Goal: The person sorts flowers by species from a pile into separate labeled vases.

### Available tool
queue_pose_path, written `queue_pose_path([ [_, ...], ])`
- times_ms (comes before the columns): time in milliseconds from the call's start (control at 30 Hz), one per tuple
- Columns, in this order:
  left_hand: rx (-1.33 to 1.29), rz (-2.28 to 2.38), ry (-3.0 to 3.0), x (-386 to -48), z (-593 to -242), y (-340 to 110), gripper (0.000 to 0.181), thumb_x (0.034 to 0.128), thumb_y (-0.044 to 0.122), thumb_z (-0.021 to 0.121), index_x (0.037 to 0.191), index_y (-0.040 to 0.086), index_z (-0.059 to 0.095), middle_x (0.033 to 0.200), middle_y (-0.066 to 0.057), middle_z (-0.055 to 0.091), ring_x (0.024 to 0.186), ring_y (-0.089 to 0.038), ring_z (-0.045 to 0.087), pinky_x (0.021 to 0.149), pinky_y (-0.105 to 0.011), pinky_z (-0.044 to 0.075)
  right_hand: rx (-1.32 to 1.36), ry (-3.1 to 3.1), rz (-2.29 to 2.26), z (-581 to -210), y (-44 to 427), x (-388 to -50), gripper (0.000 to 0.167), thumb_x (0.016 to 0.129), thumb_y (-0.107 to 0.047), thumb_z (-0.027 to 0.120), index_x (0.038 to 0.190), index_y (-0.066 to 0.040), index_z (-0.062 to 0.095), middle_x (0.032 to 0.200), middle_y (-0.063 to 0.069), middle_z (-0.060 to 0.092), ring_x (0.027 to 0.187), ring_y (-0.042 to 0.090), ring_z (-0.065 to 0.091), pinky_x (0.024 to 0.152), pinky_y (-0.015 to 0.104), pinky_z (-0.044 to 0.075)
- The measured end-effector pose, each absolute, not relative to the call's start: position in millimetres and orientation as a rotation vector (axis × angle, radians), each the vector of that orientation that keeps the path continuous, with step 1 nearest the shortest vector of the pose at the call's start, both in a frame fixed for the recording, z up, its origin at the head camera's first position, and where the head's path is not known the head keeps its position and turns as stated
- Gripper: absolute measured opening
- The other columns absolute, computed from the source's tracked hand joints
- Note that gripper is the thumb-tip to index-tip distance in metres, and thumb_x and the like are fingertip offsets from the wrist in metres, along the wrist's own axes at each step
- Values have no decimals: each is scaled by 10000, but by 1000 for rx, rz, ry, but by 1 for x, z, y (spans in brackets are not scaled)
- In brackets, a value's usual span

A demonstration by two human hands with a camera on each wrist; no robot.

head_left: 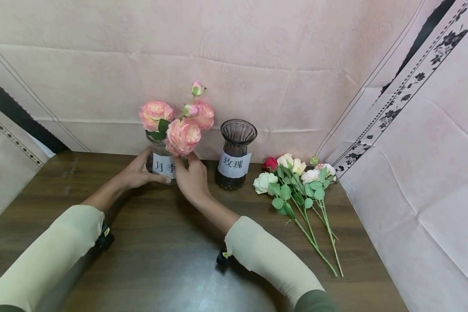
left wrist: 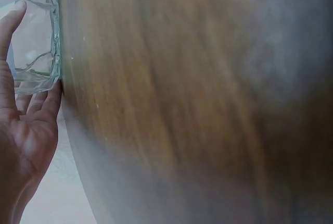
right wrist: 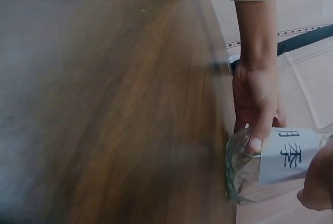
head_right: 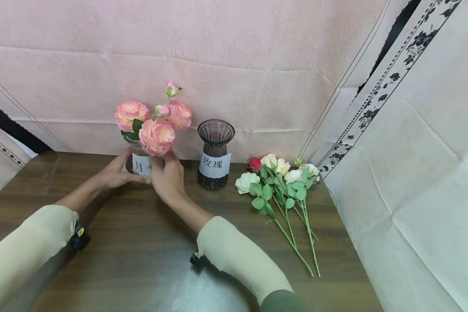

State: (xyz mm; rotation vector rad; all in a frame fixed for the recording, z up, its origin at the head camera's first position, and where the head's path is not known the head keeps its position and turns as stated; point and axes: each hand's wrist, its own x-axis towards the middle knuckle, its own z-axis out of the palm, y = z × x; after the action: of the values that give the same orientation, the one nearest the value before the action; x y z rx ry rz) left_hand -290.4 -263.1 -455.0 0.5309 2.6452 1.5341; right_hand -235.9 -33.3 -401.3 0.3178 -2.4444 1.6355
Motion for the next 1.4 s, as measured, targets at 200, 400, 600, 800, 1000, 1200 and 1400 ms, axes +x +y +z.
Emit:
queue_pose_path([
  [200, 527, 1564, 2625, -291, -456, -262, 1112, 856, 102, 1004, 1717, 123, 301, 1410, -210, 666, 1189, -205, 675, 937, -237, 599, 289, -2560, 1682, -408, -12, -234, 459, 1163, -385, 609, 1615, -313, 638, 1602, 0, 695, 1467, 175, 676, 1201, 406, 576],
  [400, 517, 1573, 2609, -292, -457, -262, 1169, 852, 118, 1011, 1753, 159, 267, 1454, -202, 656, 1250, -257, 660, 970, -225, 591, 317, -2618, 1695, -409, 10, -231, 452, 1135, -305, 656, 1549, -128, 697, 1485, 70, 774, 1343, 205, 762, 1139, 418, 616],
  [600, 526, 1564, 2616, -295, -458, -262, 1184, 854, 129, 1013, 1765, 166, 257, 1477, -198, 647, 1284, -278, 648, 983, -208, 576, 413, -2642, 1671, -411, 30, -226, 358, 1117, -254, 690, 1425, -96, 782, 1339, 69, 839, 1206, 180, 817, 1047, 338, 647],
  [800, 520, 1553, 2621, -295, -456, -261, 1148, 861, 136, 1009, 1746, 181, 279, 1474, -194, 649, 1305, -316, 655, 984, -226, 579, 380, -2609, 1854, -412, 53, -221, 320, 1122, -180, 687, 1405, -70, 789, 1345, 152, 826, 1206, 254, 818, 1022, 347, 659],
  [1000, 503, 1547, 2616, -296, -456, -260, 1146, 860, 158, 1014, 1740, 197, 282, 1477, -187, 649, 1332, -342, 653, 993, -234, 574, 260, -2513, 2084, -415, 74, -222, 315, 1135, -104, 644, 1401, 21, 759, 1392, 263, 771, 1271, 354, 789, 1058, 351, 655],
  [1200, 505, 1523, 2618, -295, -454, -262, 1148, 857, 153, 1013, 1735, 167, 274, 1499, -200, 627, 1358, -360, 636, 997, -223, 559, 196, -2480, 2196, -418, 91, -220, 336, 1138, -67, 630, 1422, 95, 711, 1429, 335, 725, 1307, 444, 758, 1088, 423, 649],
  [1400, 511, 1492, 2627, -299, -448, -263, 1245, 787, 133, 1054, 1743, 164, 258, 1549, -184, 597, 1386, -361, 608, 1058, -252, 507, 187, -2442, 2266, -418, 99, -215, 349, 1125, -30, 629, 1426, 138, 681, 1459, 369, 685, 1324, 467, 747, 1093, 434, 645],
])
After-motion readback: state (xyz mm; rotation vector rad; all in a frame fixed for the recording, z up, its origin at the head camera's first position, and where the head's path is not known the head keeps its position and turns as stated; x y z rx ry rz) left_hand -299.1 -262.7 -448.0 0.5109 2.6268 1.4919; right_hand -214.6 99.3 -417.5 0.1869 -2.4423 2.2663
